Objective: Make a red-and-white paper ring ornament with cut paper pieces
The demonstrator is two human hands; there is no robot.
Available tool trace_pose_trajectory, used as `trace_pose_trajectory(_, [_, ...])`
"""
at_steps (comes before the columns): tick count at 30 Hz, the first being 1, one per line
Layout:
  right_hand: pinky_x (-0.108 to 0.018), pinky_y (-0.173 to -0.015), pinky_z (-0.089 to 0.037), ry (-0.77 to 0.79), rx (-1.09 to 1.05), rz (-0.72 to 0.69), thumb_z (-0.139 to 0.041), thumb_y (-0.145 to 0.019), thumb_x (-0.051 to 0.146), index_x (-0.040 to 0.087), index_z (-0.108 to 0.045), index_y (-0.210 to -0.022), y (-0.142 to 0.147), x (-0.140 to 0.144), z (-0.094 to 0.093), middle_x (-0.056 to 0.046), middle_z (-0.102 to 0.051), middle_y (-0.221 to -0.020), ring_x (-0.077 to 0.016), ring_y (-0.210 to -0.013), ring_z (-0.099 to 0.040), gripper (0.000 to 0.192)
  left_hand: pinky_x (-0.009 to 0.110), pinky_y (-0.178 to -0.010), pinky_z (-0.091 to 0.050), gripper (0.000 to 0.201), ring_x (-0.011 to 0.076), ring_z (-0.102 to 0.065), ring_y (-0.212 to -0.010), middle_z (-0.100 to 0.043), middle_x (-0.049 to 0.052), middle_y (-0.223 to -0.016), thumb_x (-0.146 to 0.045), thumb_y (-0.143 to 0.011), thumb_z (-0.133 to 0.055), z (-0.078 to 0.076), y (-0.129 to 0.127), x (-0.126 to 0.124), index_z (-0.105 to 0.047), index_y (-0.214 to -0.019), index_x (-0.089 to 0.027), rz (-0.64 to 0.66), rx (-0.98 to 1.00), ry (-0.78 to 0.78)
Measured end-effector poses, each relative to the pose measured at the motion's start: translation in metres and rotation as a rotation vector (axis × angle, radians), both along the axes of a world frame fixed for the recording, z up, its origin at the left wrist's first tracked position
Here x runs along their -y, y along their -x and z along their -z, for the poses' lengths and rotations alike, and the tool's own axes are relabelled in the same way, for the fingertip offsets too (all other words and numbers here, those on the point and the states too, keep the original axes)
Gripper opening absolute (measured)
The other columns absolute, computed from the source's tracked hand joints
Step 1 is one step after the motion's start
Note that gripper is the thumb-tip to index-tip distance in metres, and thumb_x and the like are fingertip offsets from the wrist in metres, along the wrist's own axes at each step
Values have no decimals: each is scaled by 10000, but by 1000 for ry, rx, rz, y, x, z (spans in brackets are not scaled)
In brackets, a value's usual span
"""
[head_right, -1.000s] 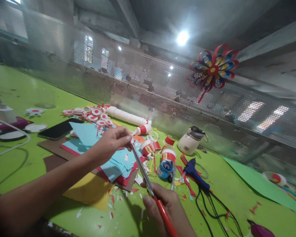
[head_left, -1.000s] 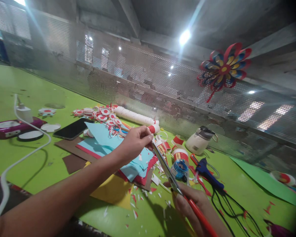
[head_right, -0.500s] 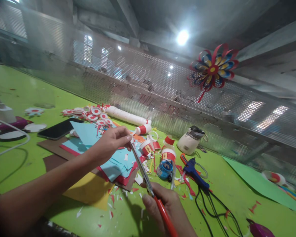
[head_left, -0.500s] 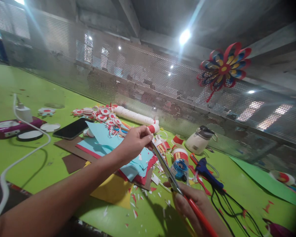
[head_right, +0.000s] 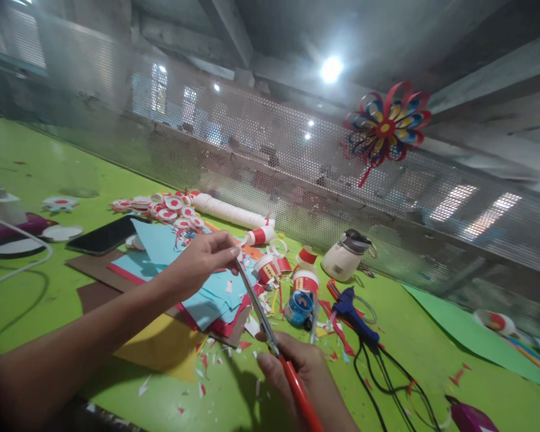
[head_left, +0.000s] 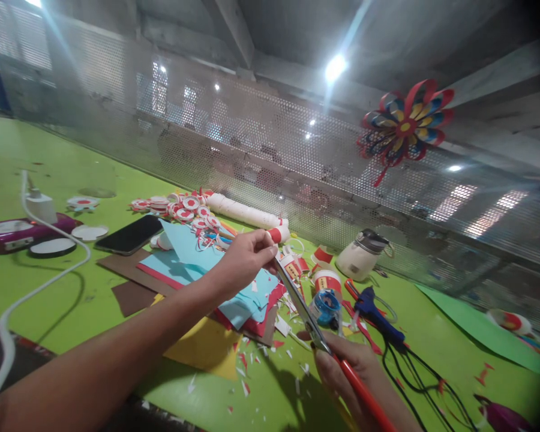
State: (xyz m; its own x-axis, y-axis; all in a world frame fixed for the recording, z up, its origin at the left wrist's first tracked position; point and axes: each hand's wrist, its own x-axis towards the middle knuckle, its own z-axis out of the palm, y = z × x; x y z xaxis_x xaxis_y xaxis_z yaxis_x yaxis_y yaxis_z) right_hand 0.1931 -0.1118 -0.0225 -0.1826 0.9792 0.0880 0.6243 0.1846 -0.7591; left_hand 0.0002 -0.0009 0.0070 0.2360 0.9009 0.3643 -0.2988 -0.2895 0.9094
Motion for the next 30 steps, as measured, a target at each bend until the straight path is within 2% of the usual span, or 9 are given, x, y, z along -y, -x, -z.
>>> trace_pose_trajectory(4, [-236, -455, -246, -29, 39, 5, -439, -808, 571, 107, -660, -935, -1, -1, 3, 50, -282, -516, -92, -466, -260, 530, 252, -566, -492, 159, 88, -539, -512, -526, -26, -546, -106, -750, -549, 1, 0, -2, -484, -610, -144, -11, 10, 12])
trace_pose_trajectory(8, [-234, -457, -248, -49, 81, -4, -435, -818, 547, 109, -668, -934, -1, -3, 4, 47, -286, -520, -94, -471, -264, 509, 266, -567, -481, 137, 100, -549, -513, -556, -8, -559, -119, -745, -551, 2, 2, -7, -495, -622, -143, -40, 4, 30])
trace_pose_trajectory(11, [-232, -476, -267, -61, 107, -30, -430, -824, 539, 133, -669, -932, -2, -4, 3, 34, -330, -542, -102, -498, -294, 483, 279, -576, -480, 131, 114, -562, -539, -568, 3, -576, -140, -738, -564, 3, 4, -9, -499, -624, -145, -62, 5, 41])
trace_pose_trajectory(14, [-229, -509, -307, -78, 119, -64, -418, -834, 535, 158, -671, -896, 0, -6, 2, 9, -437, -588, -120, -546, -372, 458, 277, -580, -479, 130, 118, -560, -568, -576, 10, -598, -176, -728, -586, 3, 4, -10, -511, -627, -146, -74, 17, 44])
trace_pose_trajectory(18, [-231, -501, -311, -105, 103, 36, -448, -803, 550, 163, -679, -814, 3, -9, 5, -2, -499, -587, -131, -543, -409, 451, 265, -582, -459, 119, 124, -554, -608, -592, 25, -629, -214, -720, -599, 5, 5, -11, -543, -642, -143, -97, 8, 14])
trace_pose_trajectory(23, [-235, -465, -324, -132, 92, 122, -508, -745, 562, 154, -696, -848, 2, -19, 16, -1, -526, -546, -134, -491, -415, 461, 260, -617, -439, 132, 126, -558, -643, -627, 38, -673, -260, -737, -595, 9, 8, -16, -584, -675, -144, -162, -32, -1])
trace_pose_trajectory(26, [-249, -481, -373, -128, 182, 166, -516, -742, 545, 129, -706, -899, -5, -26, 21, -25, -585, -575, -156, -507, -477, 483, 256, -623, -438, 139, 118, -557, -628, -640, 36, -681, -275, -743, -597, 10, 9, -18, -595, -693, -146, -173, -30, 5])
trace_pose_trajectory(30, [-276, -563, -429, -75, 349, 188, -533, -746, 503, 132, -696, -1018, -15, -30, 23, -65, -677, -685, -205, -601, -587, 488, 270, -678, -470, 118, 122, -594, -641, -651, 32, -672, -244, -736, -607, 9, 6, -16, -584, -673, -146, -95, 11, 3])
